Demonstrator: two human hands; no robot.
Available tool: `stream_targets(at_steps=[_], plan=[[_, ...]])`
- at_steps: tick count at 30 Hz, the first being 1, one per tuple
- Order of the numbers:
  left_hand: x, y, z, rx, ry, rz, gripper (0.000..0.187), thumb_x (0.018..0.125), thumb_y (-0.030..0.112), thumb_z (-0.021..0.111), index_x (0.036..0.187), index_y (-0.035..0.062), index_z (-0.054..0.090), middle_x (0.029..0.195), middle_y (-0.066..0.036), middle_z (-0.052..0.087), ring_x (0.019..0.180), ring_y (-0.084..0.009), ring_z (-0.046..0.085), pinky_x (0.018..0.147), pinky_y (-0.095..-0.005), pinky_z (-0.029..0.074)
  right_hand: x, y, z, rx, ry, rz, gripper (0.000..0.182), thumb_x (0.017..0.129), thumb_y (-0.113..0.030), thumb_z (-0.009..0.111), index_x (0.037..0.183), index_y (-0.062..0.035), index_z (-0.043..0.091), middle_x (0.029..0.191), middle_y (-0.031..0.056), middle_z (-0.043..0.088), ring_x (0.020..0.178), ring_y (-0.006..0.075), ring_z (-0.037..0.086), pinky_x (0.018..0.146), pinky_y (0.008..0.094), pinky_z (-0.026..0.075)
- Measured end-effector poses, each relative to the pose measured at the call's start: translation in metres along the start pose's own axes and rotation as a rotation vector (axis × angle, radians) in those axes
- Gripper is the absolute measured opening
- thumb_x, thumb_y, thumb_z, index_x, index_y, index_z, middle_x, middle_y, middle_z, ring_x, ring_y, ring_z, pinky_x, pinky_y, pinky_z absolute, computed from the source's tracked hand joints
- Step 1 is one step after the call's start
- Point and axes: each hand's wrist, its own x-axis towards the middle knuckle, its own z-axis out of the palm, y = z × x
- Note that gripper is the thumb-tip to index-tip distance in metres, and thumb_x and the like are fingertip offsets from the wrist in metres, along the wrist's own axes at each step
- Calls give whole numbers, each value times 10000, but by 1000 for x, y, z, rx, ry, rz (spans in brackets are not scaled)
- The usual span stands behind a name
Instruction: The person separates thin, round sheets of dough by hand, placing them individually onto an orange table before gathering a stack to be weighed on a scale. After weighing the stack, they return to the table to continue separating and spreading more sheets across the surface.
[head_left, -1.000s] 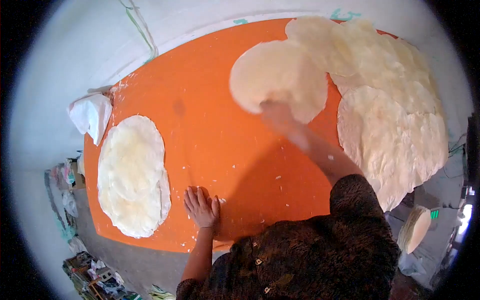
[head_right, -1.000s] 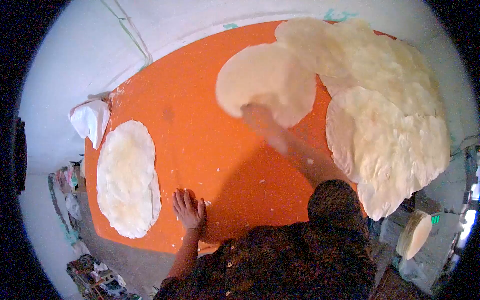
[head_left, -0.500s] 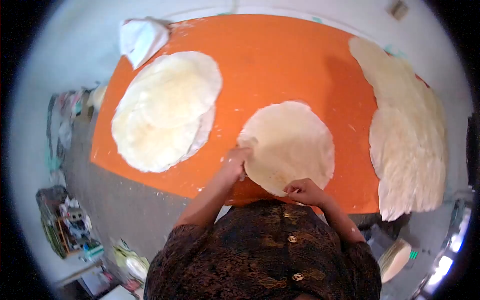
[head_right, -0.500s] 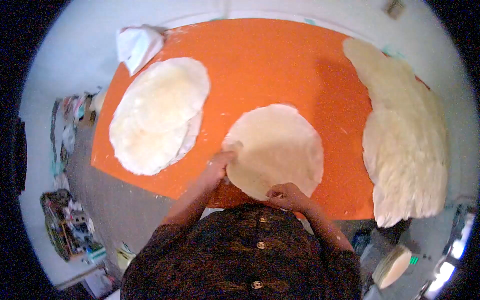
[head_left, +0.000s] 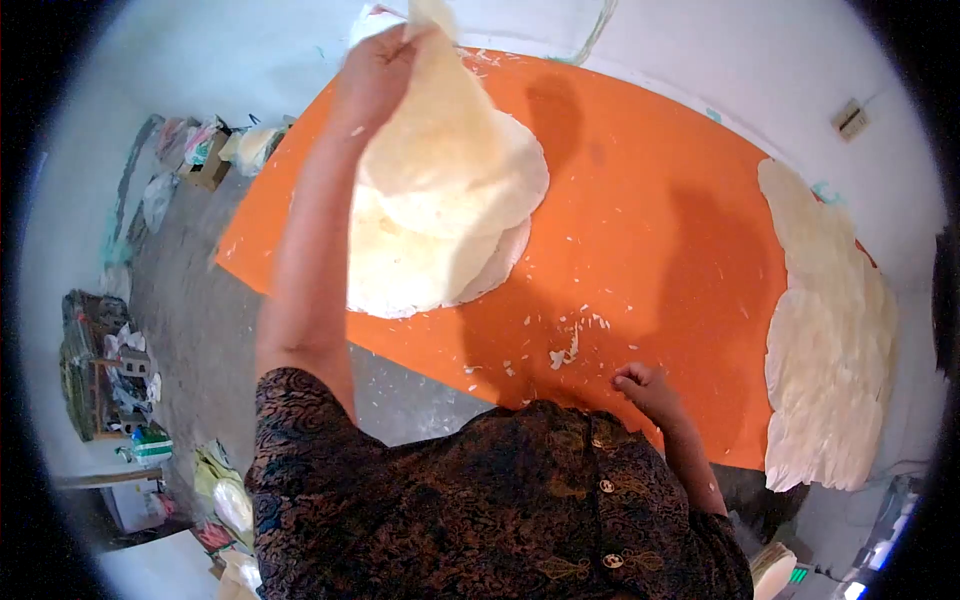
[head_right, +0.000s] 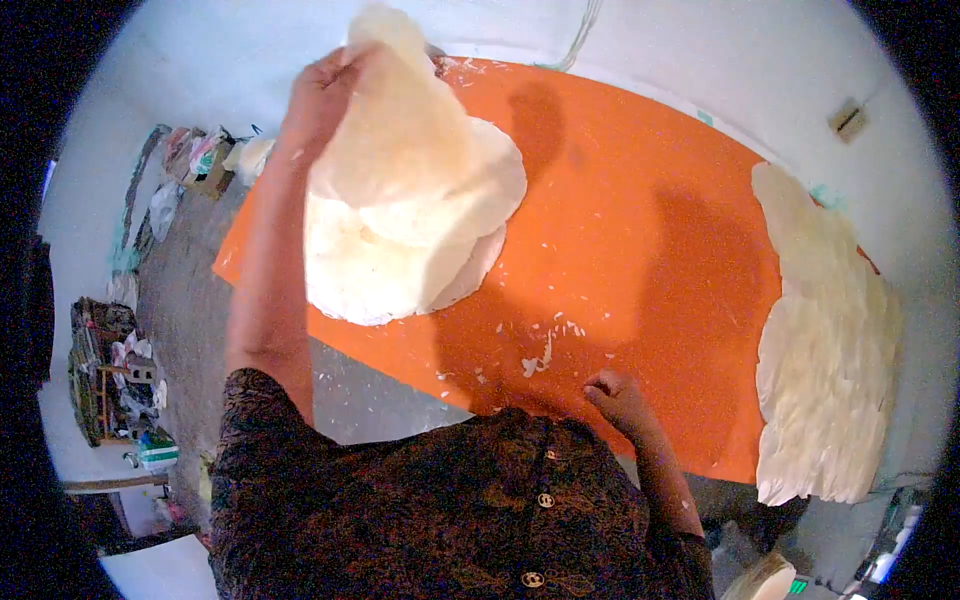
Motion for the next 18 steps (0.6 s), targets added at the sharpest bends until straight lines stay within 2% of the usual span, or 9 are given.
stream_targets(at_steps=[2, 5, 7, 9, 10, 12, 13, 16, 18], plan=[[4, 5, -27, 580, 63, 103, 253, 783, 94, 471, 984, 170, 604, 801, 6, 631, 639, -211, 572, 556, -344, 434, 7, -9, 6, -48, -22, 2, 226, 797, -227, 540, 832, -6, 568, 770, 109, 580, 738, 211, 560, 648, 334, 439], [5, -42, -26, 894, 135, 507, 285, 724, 57, 474, 932, 195, 612, 880, 30, 622, 711, -231, 578, 570, -368, 432, 16, -14, 17, -132, -54, 8, 246, 804, -253, 528, 847, -14, 568, 766, 116, 583, 735, 231, 563, 649, 352, 440], [-9, -79, -9, 1080, -33, 455, 319, 693, 50, 483, 926, 226, 612, 972, 47, 592, 823, -172, 569, 632, -358, 425, 17, -23, 21, -215, -69, 28, 252, 805, -264, 527, 855, -20, 567, 757, 119, 582, 729, 241, 563, 646, 358, 441], [-33, -137, 21, 1188, -271, 157, 320, 753, 90, 454, 991, 257, 586, 1093, 26, 542, 972, -209, 523, 797, -435, 374, 19, -7, 30, -178, -100, 55, 274, 813, -265, 528, 893, -5, 564, 763, 81, 588, 722, 180, 553, 646, 320, 438], [-53, -170, 36, 1217, -309, 137, 330, 784, 106, 426, 1039, 265, 565, 1158, 4, 506, 1064, -233, 473, 873, -465, 322, 21, -1, 33, -157, -113, 69, 286, 816, -265, 528, 912, 2, 562, 766, 62, 590, 718, 150, 548, 646, 300, 437], [-98, -222, 67, 1140, -402, -108, 370, 799, 144, 420, 1133, 279, 501, 1245, -21, 440, 1167, -258, 383, 958, -508, 247, 15, -7, 35, -267, -75, 109, 277, 798, -279, 548, 886, -17, 577, 752, 91, 597, 717, 168, 563, 638, 308, 441], [-113, -224, 77, 1123, -609, -311, 429, 820, 188, 404, 1232, 307, 402, 1301, -8, 366, 1206, -233, 333, 973, -517, 235, 11, 4, 38, -297, -62, 115, 273, 793, -280, 554, 879, -22, 580, 744, 98, 598, 711, 175, 567, 633, 311, 442], [-160, -226, 102, 966, -387, -340, 407, 809, 264, 443, 1214, 254, 402, 1314, -57, 339, 1226, -273, 287, 960, -523, 231, -3, 22, 39, -380, -12, 103, 253, 775, -284, 574, 854, -46, 593, 706, 116, 595, 661, 209, 579, 606, 328, 450], [-162, -220, 103, 953, -350, -331, 409, 794, 290, 464, 1195, 232, 405, 1288, -63, 355, 1207, -278, 300, 925, -522, 269, -14, 34, 43, -356, 20, 136, 249, 772, -283, 576, 857, -50, 596, 692, 114, 592, 641, 219, 578, 597, 334, 453]])
